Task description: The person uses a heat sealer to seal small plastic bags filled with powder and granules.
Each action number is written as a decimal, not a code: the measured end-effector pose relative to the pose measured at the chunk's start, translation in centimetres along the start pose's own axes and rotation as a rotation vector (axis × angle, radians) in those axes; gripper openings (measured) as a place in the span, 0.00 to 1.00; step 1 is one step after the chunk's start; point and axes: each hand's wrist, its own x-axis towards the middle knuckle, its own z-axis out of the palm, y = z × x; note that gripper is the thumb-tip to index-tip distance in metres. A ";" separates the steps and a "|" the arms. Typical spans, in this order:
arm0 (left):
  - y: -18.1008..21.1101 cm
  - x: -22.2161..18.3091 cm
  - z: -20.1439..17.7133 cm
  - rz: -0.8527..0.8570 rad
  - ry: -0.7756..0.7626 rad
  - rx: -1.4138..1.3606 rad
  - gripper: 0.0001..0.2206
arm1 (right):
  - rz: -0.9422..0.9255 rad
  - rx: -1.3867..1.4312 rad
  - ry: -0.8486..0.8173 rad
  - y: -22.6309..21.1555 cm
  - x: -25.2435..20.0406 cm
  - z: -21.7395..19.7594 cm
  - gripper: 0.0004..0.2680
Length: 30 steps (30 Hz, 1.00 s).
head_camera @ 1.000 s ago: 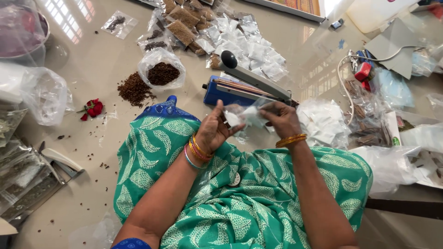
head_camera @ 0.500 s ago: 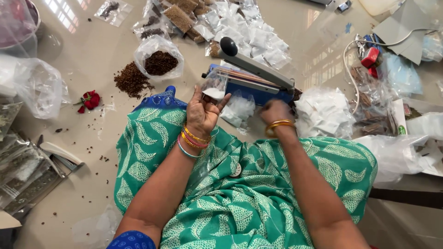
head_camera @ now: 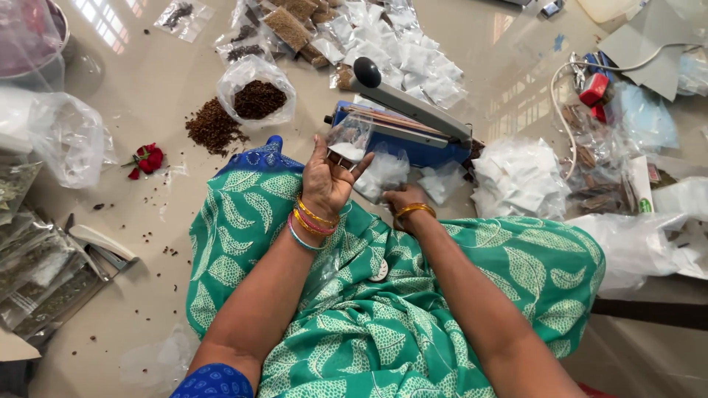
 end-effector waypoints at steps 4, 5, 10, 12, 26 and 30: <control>-0.1 0.2 -0.5 -0.017 -0.008 -0.017 0.23 | -0.059 -0.139 0.065 -2.0 -3.3 2.4 0.12; 0.0 0.1 -0.6 -0.014 0.001 -0.009 0.23 | -0.085 -0.165 0.094 -1.8 -3.2 3.0 0.13; 0.0 -0.4 -0.3 0.016 0.015 0.052 0.23 | -0.086 -0.140 0.139 -1.3 -2.1 3.5 0.11; -0.1 -0.4 0.1 0.016 0.037 0.075 0.24 | -0.082 -0.004 0.137 0.7 0.3 2.2 0.10; -0.7 -1.1 1.1 -0.087 0.003 0.220 0.21 | -0.450 0.623 0.132 -16.5 -13.2 -3.9 0.07; -0.9 -1.6 2.3 -0.103 0.069 0.342 0.22 | -0.769 0.168 -0.005 -19.8 -14.9 -6.7 0.05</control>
